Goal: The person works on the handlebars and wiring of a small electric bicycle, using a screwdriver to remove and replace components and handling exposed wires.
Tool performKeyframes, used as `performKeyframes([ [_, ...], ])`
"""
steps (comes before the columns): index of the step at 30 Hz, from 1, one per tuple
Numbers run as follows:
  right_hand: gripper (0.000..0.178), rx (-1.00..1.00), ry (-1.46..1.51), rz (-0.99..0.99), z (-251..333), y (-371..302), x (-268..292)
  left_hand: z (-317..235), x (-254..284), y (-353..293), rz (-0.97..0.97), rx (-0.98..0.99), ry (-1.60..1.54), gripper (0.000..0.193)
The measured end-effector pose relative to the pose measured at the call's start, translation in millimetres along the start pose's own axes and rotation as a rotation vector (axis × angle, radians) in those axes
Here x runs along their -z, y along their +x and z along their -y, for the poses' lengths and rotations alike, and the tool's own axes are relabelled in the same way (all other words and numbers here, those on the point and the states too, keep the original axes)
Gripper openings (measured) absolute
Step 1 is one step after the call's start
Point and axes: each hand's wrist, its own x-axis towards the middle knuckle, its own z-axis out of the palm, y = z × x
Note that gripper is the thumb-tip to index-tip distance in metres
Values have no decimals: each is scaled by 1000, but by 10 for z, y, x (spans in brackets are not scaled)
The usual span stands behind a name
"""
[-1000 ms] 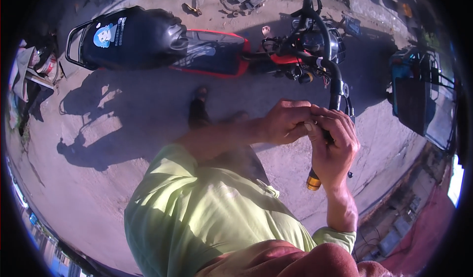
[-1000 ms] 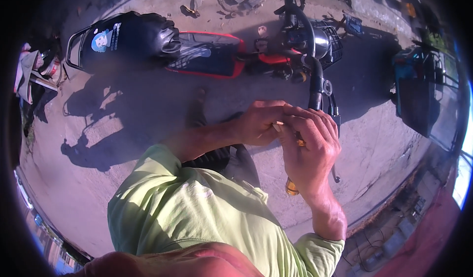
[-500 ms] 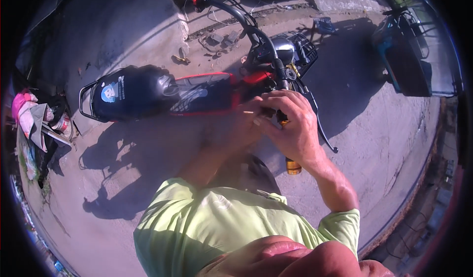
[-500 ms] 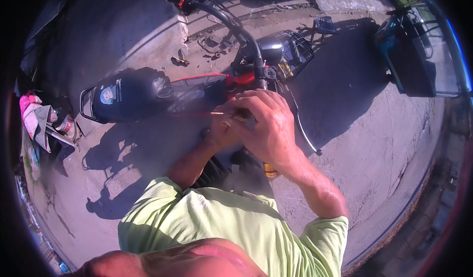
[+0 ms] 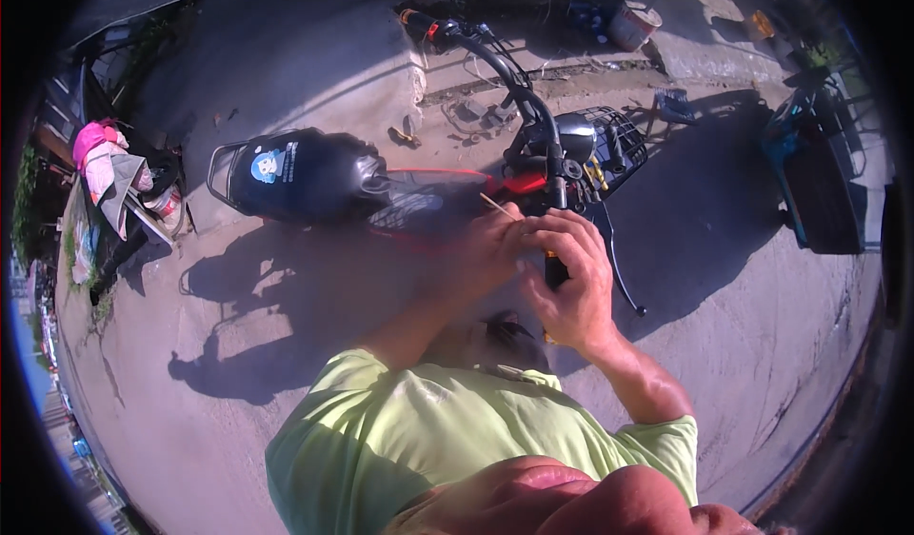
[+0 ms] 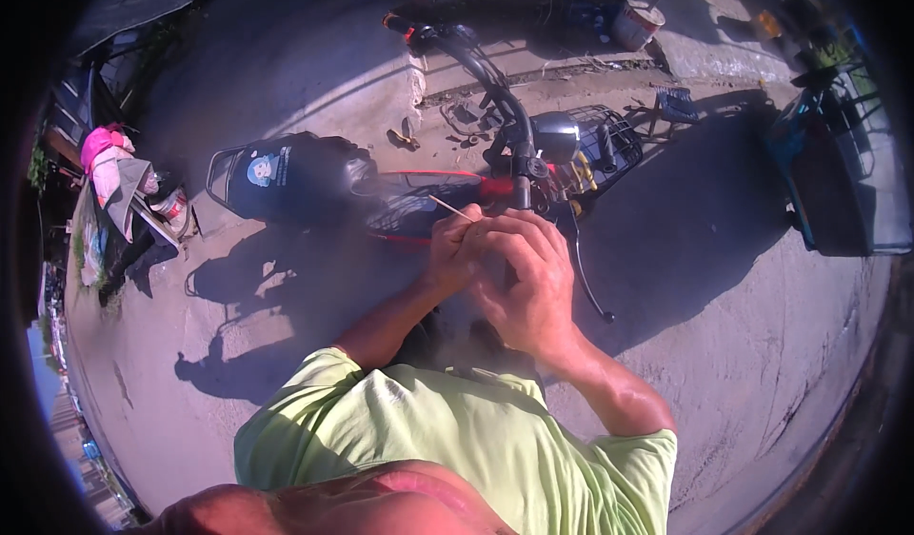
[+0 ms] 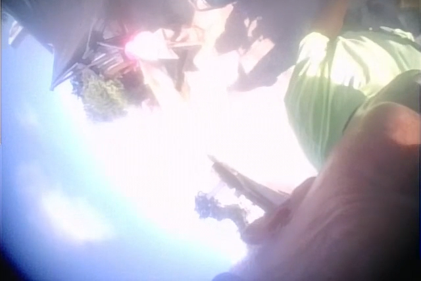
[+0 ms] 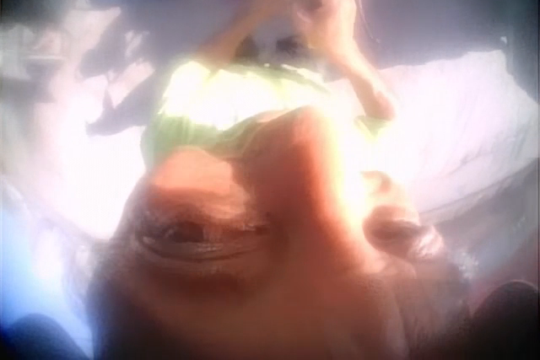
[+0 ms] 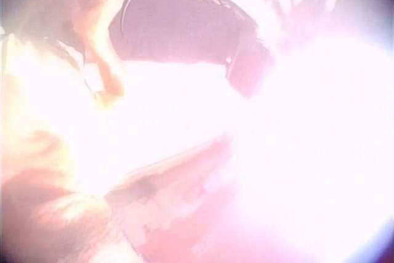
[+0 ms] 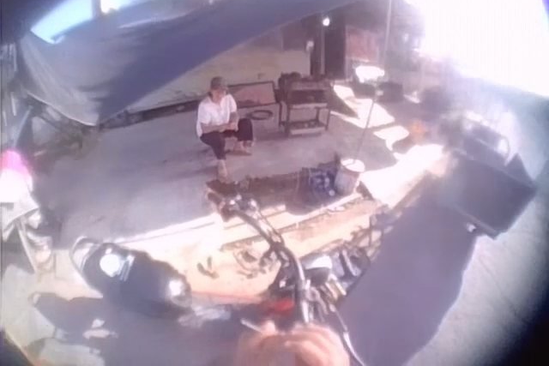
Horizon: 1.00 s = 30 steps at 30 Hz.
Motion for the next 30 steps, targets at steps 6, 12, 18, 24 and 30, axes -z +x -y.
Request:
performKeyframes([
  [6, 29, -2, 8, -49, -9, 15, -71, 60, -82, 79, -60, 202, -138, 26],
  [12, 21, -29, 26, -102, 68, -87, -42, -186, -14, 195, 119, 522, -504, 32],
  [18, 21, -45, 67, -122, 88, -47, -41, 124, 73, 230, 119, 666, -595, 24],
  [24, 18, -92, 97, -120, 90, -68, -38, 176, 17, 287, 105, 590, -604, 23],
  [30, 14, -83, 111, -122, 131, -67, -29, 346, -27, 606, -26, 546, -456, 26],
])
